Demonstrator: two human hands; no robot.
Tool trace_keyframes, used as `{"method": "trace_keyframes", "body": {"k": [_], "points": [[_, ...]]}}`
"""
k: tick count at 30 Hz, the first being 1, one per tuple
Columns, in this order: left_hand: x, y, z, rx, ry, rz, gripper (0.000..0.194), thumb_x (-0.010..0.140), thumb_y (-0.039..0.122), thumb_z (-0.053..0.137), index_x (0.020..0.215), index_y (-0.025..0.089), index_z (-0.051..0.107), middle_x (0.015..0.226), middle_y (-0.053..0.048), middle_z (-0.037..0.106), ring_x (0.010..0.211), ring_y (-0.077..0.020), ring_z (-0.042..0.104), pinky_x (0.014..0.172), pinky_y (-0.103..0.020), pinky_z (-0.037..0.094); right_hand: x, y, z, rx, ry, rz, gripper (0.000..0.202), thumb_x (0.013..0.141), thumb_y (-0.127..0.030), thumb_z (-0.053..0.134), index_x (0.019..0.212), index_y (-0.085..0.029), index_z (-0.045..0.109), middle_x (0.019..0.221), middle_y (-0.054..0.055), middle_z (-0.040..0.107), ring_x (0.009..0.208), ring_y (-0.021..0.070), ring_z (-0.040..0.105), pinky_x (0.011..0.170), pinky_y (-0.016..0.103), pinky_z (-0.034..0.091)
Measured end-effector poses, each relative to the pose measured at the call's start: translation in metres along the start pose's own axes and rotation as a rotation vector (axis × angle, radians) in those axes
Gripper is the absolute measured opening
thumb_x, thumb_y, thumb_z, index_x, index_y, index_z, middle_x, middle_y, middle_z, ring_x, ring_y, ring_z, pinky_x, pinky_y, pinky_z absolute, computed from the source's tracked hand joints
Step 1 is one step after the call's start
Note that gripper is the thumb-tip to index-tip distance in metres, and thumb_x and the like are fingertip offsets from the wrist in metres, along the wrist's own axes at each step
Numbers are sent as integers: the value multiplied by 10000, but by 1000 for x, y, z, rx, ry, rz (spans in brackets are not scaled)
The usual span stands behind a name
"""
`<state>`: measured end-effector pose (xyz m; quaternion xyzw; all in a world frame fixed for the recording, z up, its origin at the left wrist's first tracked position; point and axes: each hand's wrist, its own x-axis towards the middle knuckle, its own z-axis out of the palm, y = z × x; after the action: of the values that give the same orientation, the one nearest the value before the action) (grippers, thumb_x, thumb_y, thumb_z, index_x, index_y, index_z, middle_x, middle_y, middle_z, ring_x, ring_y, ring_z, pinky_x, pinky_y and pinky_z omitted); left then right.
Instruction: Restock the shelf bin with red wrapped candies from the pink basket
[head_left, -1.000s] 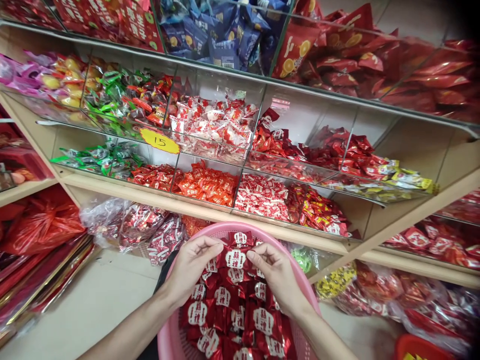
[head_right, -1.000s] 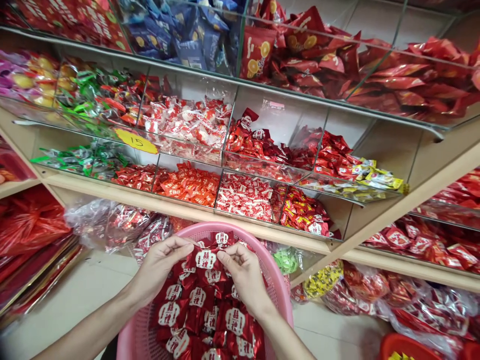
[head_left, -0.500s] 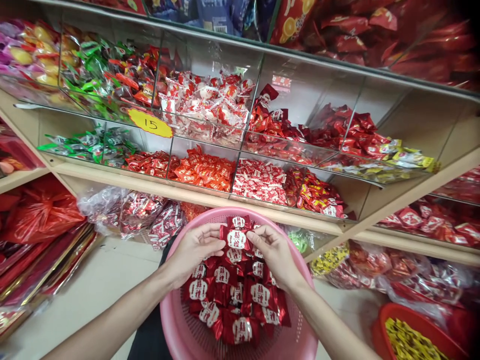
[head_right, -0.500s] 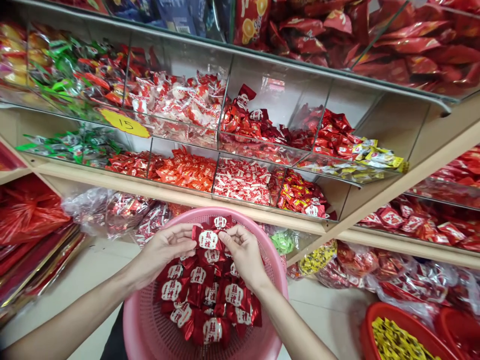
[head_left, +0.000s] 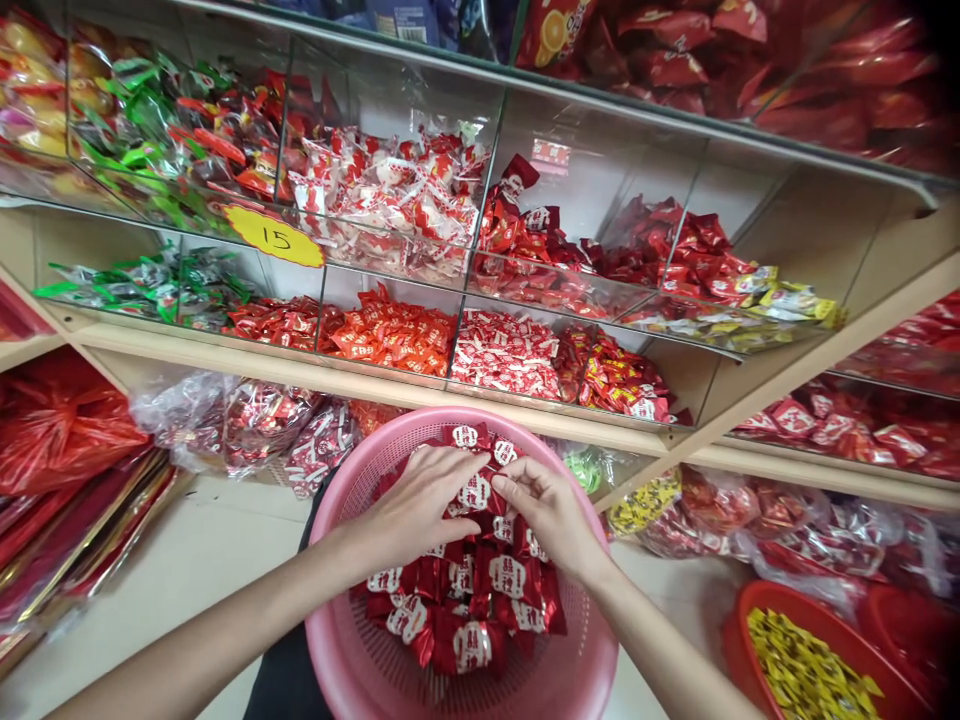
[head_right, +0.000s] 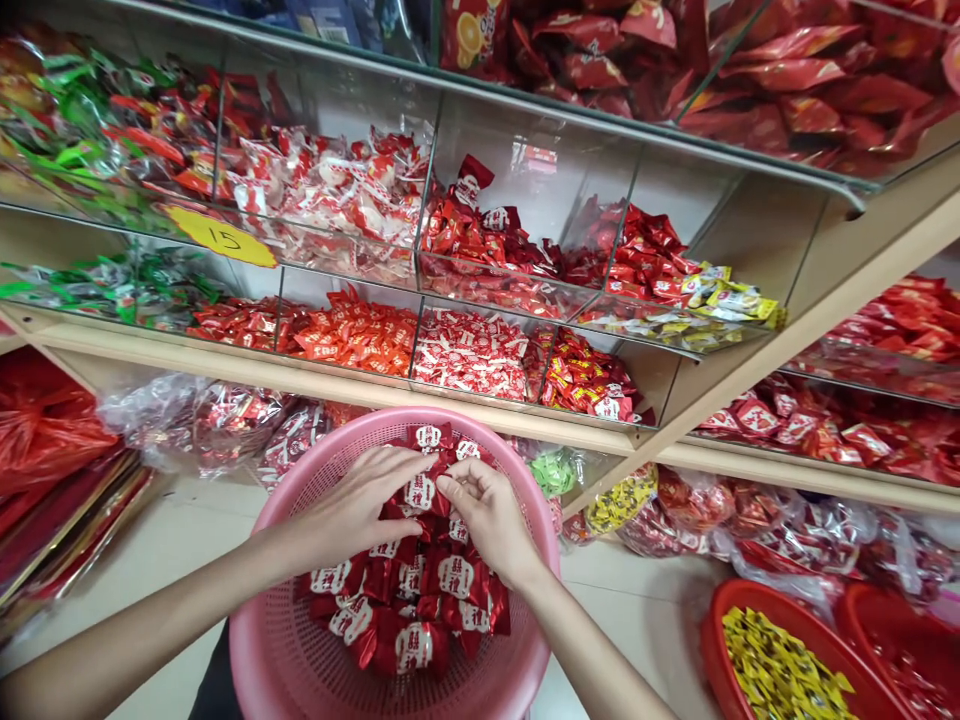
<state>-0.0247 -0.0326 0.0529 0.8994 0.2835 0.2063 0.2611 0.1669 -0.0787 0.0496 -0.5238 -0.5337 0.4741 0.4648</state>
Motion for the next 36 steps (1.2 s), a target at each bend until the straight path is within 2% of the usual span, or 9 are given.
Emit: {"method": "trace_keyframes", "body": {"k": [3,7,10,13,16,21,26,32,36], "points": [[0,0,5,86,-54,30,465,831,283,543,1283,232,447,1254,-86,545,1172,-263,469,1033,-484,273,-5,3,3,-26,-21,-8,261,782,-467,572,741,-210,548,621,-35,492,553,118,442,533,255,369],[-3,-2,0,145,-141,16,452,825,264,549,1264,181,477,1250,-133,550,1154,-279,489,1004,-454,312,-8,10,11,-239,48,-47,255,802,-436,559,687,-212,520,524,-48,453,488,114,401,481,254,298],[-6,-9,-20,152,-173,-42,432,800,282,565,1222,199,520,1187,-114,585,1094,-280,523,915,-402,388,-8,10,13,-369,68,-48,222,813,-436,541,788,-217,563,532,-39,503,466,119,406,466,258,283],[-13,-21,-45,166,-130,-97,409,780,311,572,1177,214,559,1131,-86,590,1047,-265,534,866,-363,400,-7,11,4,-379,102,-98,283,821,-429,534,1008,-217,538,756,12,614,533,127,462,498,263,333],[-27,-29,-54,237,-141,-146,367,753,296,590,1110,206,600,1068,-74,588,1008,-262,533,852,-358,384,-7,17,-10,-343,114,-109,328,833,-413,518,1089,-211,480,866,40,618,590,137,505,543,276,393],[-47,-33,-32,295,-236,-127,380,726,233,610,1103,199,574,1024,-69,594,968,-267,522,824,-367,364,-11,24,-24,-257,104,-39,311,828,-426,519,1049,-211,485,861,48,597,659,164,554,610,315,463],[-50,-37,-12,282,-176,-105,346,723,210,599,1067,218,558,1009,-50,595,907,-240,520,831,-362,354,-12,28,-27,-206,114,-32,337,808,-453,541,1041,-212,507,876,54,590,693,175,555,629,329,484],[-55,-42,-8,265,-168,-120,410,691,191,628,1092,209,543,1078,-85,593,991,-288,520,848,-404,376,-11,29,-24,-159,115,-18,347,780,-471,569,1023,-226,532,836,38,592,688,176,549,604,302,466],[-58,-48,-11,240,-83,-83,446,718,182,604,1153,218,518,1137,-94,587,1038,-278,532,885,-404,393,-2,10,-28,-296,113,-113,294,812,-435,539,1018,-227,551,825,40,614,657,166,546,604,291,446]]}}
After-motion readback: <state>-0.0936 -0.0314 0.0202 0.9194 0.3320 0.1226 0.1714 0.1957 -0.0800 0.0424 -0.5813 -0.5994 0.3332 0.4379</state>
